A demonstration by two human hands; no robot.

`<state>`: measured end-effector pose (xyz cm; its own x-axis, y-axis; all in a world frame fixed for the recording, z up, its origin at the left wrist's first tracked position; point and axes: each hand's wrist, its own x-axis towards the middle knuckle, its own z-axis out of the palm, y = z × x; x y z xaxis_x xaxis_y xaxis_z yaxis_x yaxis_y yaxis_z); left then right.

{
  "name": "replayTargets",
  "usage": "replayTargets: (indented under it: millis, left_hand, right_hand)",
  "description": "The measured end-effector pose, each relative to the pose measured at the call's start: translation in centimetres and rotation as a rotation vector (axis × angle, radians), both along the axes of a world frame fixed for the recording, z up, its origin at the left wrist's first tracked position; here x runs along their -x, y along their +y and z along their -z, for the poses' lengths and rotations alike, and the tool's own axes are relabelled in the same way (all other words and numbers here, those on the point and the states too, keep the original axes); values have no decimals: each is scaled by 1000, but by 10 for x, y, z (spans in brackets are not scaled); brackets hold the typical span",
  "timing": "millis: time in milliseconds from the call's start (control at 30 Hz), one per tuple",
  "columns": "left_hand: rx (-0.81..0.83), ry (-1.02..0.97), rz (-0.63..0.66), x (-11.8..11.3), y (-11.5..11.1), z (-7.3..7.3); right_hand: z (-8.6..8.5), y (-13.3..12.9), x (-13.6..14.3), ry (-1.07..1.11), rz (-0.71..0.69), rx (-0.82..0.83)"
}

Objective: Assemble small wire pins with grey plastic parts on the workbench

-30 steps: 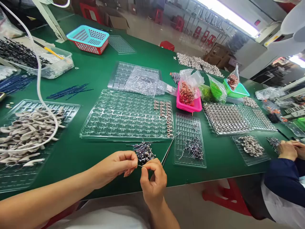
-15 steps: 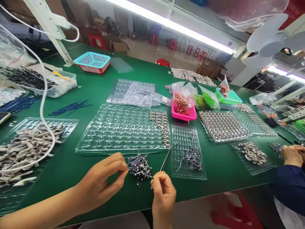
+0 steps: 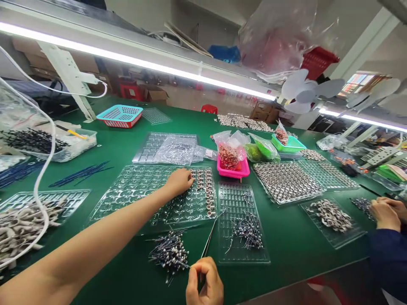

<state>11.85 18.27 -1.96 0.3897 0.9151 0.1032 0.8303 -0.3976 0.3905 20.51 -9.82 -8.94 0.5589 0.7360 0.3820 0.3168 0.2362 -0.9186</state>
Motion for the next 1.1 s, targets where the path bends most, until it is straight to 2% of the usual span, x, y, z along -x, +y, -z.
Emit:
replayTargets:
  millis: [133,267,333,433,533,600,700,933,1100]
  left_hand:
    - [19,-51,-102,-3,-3,1]
    - [37,-162,-115,2,-19,-17]
    - [71,-220,-69,13,-40,-29]
    - [161,-286,29,42,-89,-42]
    - [378,-474,124,76,-143,-47]
    - [502,-559,149,93,-170,-46]
    - [568,-586,187,104,-189,-38]
    - [747,-810,158,102,-194,-14]
    - [670,-754,188,103,-201,-7]
  right_hand:
    - [-8,-2,0,8,-27,9]
    - [-18,-8,-7,27,-134,68]
    - [-22,-10,-12,48,-187,106]
    - [-27,-11,-16,103,-203,152]
    - [-33,-11,-16,136,-199,194]
    - [-35,-12,-13,140,-186,185]
    - [-33,-13,-5,134,-161,118]
    - [-19,-9,5,95,-98,77]
    - [-17,-11,7,73,-82,72]
